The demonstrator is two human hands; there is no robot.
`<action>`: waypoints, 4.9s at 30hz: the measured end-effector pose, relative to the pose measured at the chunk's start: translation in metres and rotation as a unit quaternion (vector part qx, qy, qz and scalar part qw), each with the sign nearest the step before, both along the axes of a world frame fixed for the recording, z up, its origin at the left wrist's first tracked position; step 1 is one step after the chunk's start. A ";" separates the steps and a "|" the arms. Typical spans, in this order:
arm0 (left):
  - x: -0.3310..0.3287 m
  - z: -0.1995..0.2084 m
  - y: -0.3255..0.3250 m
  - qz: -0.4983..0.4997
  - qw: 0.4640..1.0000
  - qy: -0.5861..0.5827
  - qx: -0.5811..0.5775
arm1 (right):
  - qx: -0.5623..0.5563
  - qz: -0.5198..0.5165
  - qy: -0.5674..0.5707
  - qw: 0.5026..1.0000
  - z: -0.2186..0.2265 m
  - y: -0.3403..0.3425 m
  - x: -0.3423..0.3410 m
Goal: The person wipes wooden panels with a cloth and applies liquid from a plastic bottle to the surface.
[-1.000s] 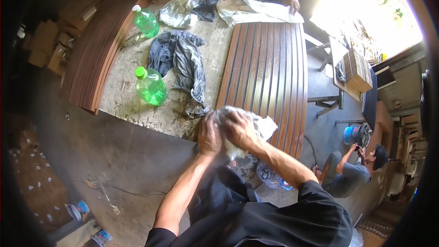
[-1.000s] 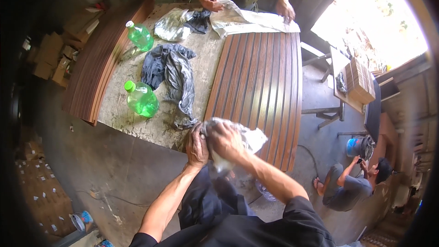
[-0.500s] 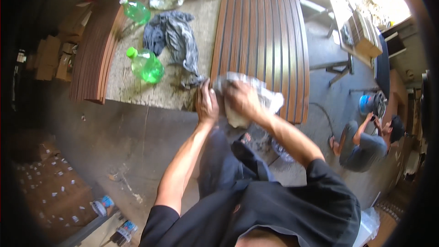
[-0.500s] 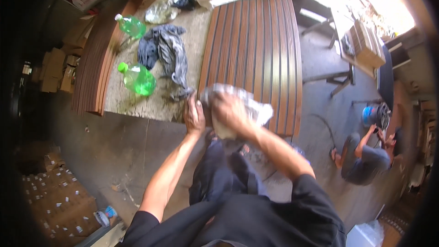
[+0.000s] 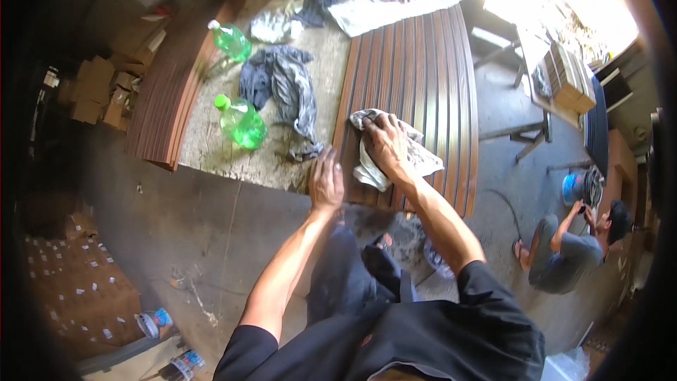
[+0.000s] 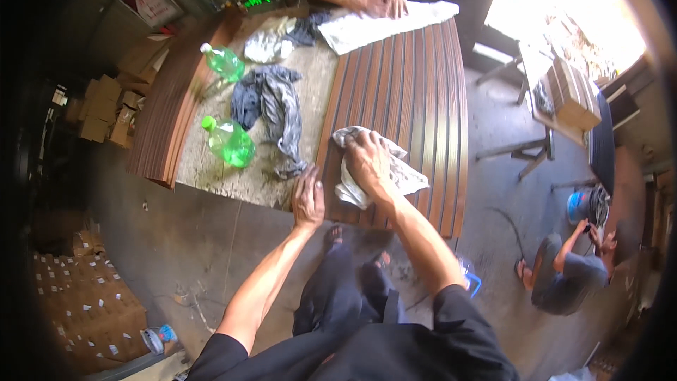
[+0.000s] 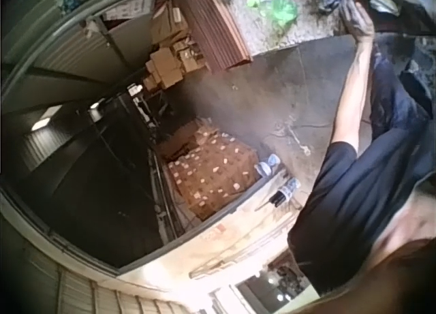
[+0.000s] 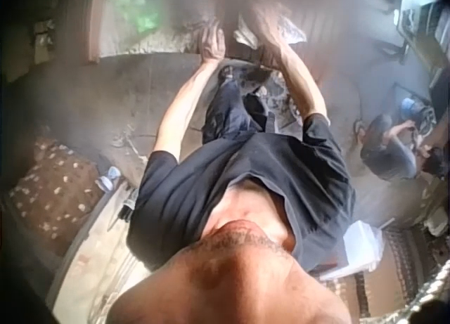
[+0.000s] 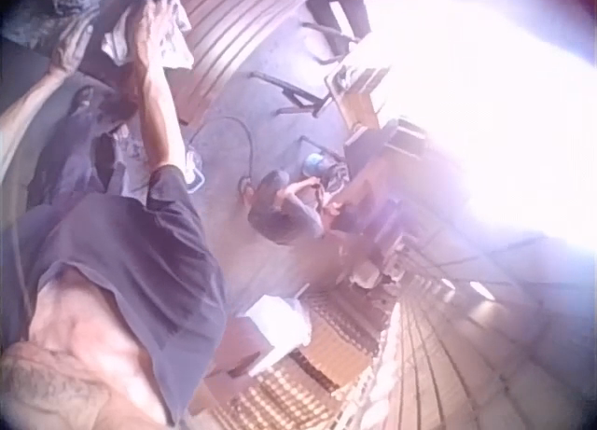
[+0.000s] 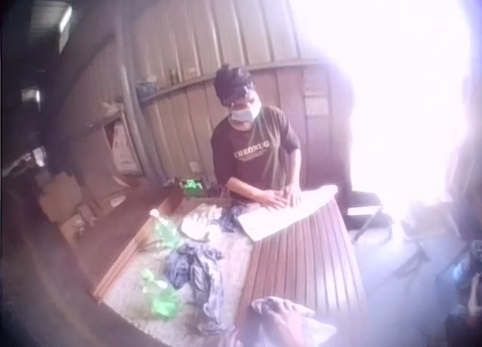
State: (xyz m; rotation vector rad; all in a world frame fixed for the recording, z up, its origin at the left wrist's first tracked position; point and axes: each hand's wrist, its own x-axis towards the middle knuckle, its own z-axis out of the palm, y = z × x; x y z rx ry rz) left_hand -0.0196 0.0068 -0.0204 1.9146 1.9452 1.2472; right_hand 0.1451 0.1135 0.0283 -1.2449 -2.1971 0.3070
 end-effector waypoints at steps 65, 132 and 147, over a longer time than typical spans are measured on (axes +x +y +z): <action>-0.011 0.003 -0.001 -0.015 0.997 0.079 -0.004 | 0.012 0.015 0.010 1.000 -0.004 -0.017 0.049; -0.025 -0.002 -0.007 0.053 0.942 -0.330 0.030 | -0.064 0.240 -0.048 0.967 0.005 -0.104 -0.015; -0.013 0.001 0.002 0.022 0.994 -0.109 0.025 | -0.034 0.139 -0.043 0.989 0.011 -0.050 0.032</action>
